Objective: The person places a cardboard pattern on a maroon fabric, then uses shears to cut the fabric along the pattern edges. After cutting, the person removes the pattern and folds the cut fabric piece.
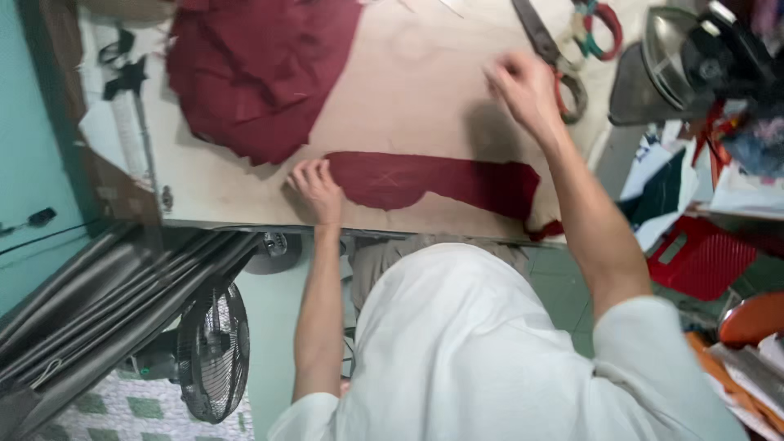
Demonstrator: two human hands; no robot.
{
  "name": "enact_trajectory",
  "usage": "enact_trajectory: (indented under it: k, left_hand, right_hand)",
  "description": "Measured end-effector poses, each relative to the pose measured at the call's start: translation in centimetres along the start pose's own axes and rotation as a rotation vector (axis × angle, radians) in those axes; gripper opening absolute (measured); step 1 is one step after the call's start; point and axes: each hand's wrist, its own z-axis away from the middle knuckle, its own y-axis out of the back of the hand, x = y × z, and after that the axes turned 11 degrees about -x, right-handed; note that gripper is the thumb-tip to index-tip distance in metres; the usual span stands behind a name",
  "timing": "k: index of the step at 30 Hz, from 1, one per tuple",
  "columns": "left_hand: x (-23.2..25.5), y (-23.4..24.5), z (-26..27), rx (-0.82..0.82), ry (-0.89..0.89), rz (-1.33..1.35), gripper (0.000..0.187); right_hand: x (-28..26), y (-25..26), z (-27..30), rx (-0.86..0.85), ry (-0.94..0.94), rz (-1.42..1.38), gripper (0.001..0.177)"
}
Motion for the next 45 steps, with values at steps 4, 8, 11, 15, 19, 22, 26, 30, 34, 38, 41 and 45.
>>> enact_trajectory:
  k: [4,8,11,15,19,22,26,30,34,38,41,45]
  left_hand:
    - [-2.5,-0.1,-0.5,-0.134,-0.064,0.048,0.013]
    - [-4.2,1.8,-1.5,-0.235,0.003,0.063,0.018]
    - [-3.3,3.2,-2.2,-0.181,-0.060,-0.102,0.020]
    - [-0.1,0.8,-1.0,-0.063,-0.155,-0.152,0.023]
    - [11.1,-2.6,3.4,-0.035,0.107,0.977,0.044]
    - [19.0,-0.9,4.9,-0.326,0.225,1.210,0.017]
    - [14.1,-6.7,9.3,-0.150,-0.509,-0.033,0.038]
    - [8.8,-5.9,8.7,-0.218,-0.398,-0.141,0.058]
    - [2.2,-2.6,7.9,-0.255,-0.294,-0.174,0.057]
    - [-2.0,-1.4,7.7,-0.222,-0.099,-0.212,0.051]
    - [-1.5,0.0,7.1,-0.247,-0.028,-0.072,0.046]
    - [-0.8,0.8,7.3,-0.077,-0.261,-0.092,0.026]
  right_hand:
    - [13.1,-2.5,13.8,0.200,-0.173,-0.025,0.022]
    - [17.6,-7.7,21.8,0.090,-0.322,0.050,0.030]
    - [19.6,-11.8,24.1,0.065,-0.234,0.242,0.035]
    - [19.3,-12.2,24.8,0.004,-0.203,0.281,0.045]
    - [18.6,-9.5,23.4,-0.064,-0.191,0.260,0.040]
    - [17.1,-8.0,20.7,0.001,-0.053,0.315,0.036]
    - [15.4,-7.1,16.5,0.140,0.068,0.169,0.035]
    - [16.4,-8.2,14.8,0.230,0.130,0.249,0.034]
    - [16.4,-8.7,14.5,0.269,0.147,0.185,0.028]
    - [17.6,-9.1,14.3,0.342,0.159,0.019,0.016]
    - [19.4,-9.3,13.8,0.377,0.059,-0.103,0.011]
    - [21.0,-9.6,13.4,0.391,-0.096,-0.221,0.011]
